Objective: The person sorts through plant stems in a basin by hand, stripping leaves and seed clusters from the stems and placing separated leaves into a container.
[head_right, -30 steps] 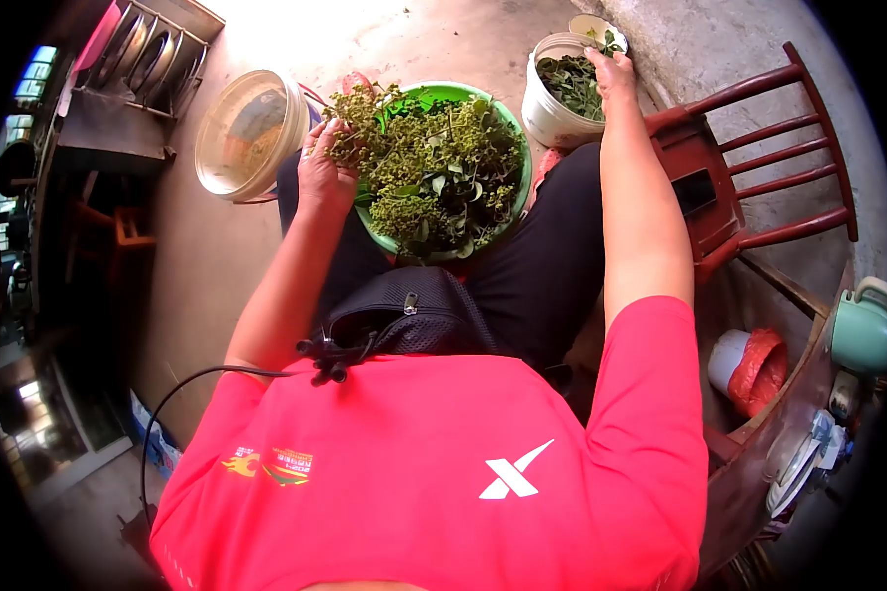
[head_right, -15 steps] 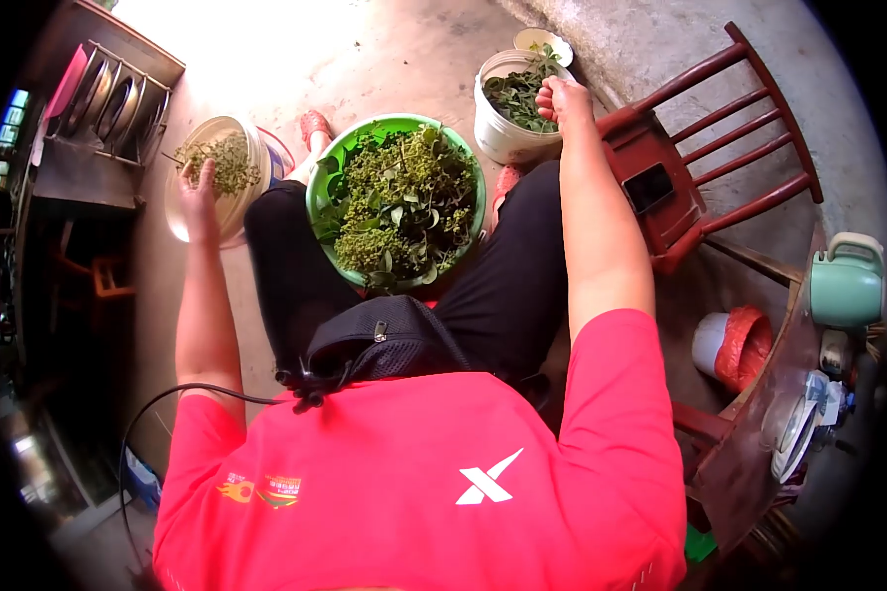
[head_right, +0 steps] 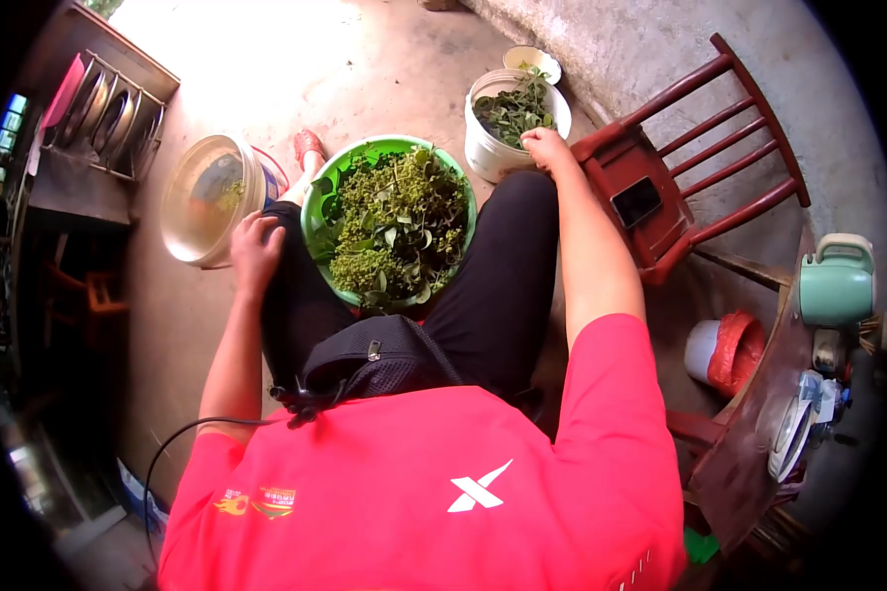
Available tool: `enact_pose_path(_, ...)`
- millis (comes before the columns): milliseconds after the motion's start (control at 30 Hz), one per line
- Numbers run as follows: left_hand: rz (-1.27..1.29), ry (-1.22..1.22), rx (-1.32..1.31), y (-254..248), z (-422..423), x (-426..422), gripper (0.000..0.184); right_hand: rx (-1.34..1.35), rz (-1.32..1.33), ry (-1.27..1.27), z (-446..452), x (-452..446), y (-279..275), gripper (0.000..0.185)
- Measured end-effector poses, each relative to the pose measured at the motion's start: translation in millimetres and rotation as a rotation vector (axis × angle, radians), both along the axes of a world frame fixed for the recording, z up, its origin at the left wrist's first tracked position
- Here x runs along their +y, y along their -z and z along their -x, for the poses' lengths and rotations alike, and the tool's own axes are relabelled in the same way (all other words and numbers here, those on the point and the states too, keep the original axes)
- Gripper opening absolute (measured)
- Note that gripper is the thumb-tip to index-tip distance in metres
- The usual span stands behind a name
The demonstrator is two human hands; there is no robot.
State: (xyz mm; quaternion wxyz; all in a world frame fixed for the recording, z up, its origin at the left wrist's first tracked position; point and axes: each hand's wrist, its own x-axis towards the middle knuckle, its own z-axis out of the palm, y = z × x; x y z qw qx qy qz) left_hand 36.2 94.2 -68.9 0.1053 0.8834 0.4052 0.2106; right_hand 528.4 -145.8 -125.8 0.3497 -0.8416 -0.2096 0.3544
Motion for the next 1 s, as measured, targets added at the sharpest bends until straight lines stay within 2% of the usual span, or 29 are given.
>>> enact_pose_path(100,0.104,0.005,-0.079,3,5,7,0.022,-0.235,-0.107,-0.158,9,-2,18,0.028)
enact_pose_path(300,0.022,-0.017,-0.069,-1,-3,1,0.017,-0.297,-0.010,-0.318,5,12,29,0.041)
enact_pose_path(400,0.031,-0.046,-0.017,2,-6,5,0.015,-0.272,0.279,-0.561,-2,33,15,0.050)
enact_pose_path(433,0.030,-0.047,-0.019,0,-7,4,0.014,-0.271,0.277,-0.567,-8,41,11,0.050)
enact_pose_path(500,0.032,-0.058,-0.014,-1,-5,4,0.013,-0.330,0.528,-0.810,-15,59,11,0.051)
enact_pose_path(533,0.025,-0.051,-0.037,0,-5,4,0.013,-0.347,0.567,-0.841,-18,66,14,0.054)
enact_pose_path(600,0.013,-0.049,-0.072,1,-7,4,0.011,-0.329,0.595,-0.798,-23,77,26,0.040)
enact_pose_path(667,0.019,-0.064,-0.066,-2,-12,5,0.011,-0.363,0.629,-0.714,-32,85,66,0.029)
enact_pose_path(700,0.016,-0.069,-0.064,-2,-10,5,0.010,-0.352,0.716,-0.589,-21,87,60,0.030)
enact_pose_path(767,0.022,-0.080,-0.060,-2,-11,5,0.010,-0.593,0.684,-0.440,31,73,14,0.028)
enact_pose_path(867,0.010,-0.102,-0.057,-1,-11,5,0.011,-0.982,0.596,-0.438,46,53,37,0.026)
enact_pose_path(1000,-0.001,-0.114,-0.049,0,-12,5,0.012,-1.076,0.484,-0.504,58,30,40,0.019)
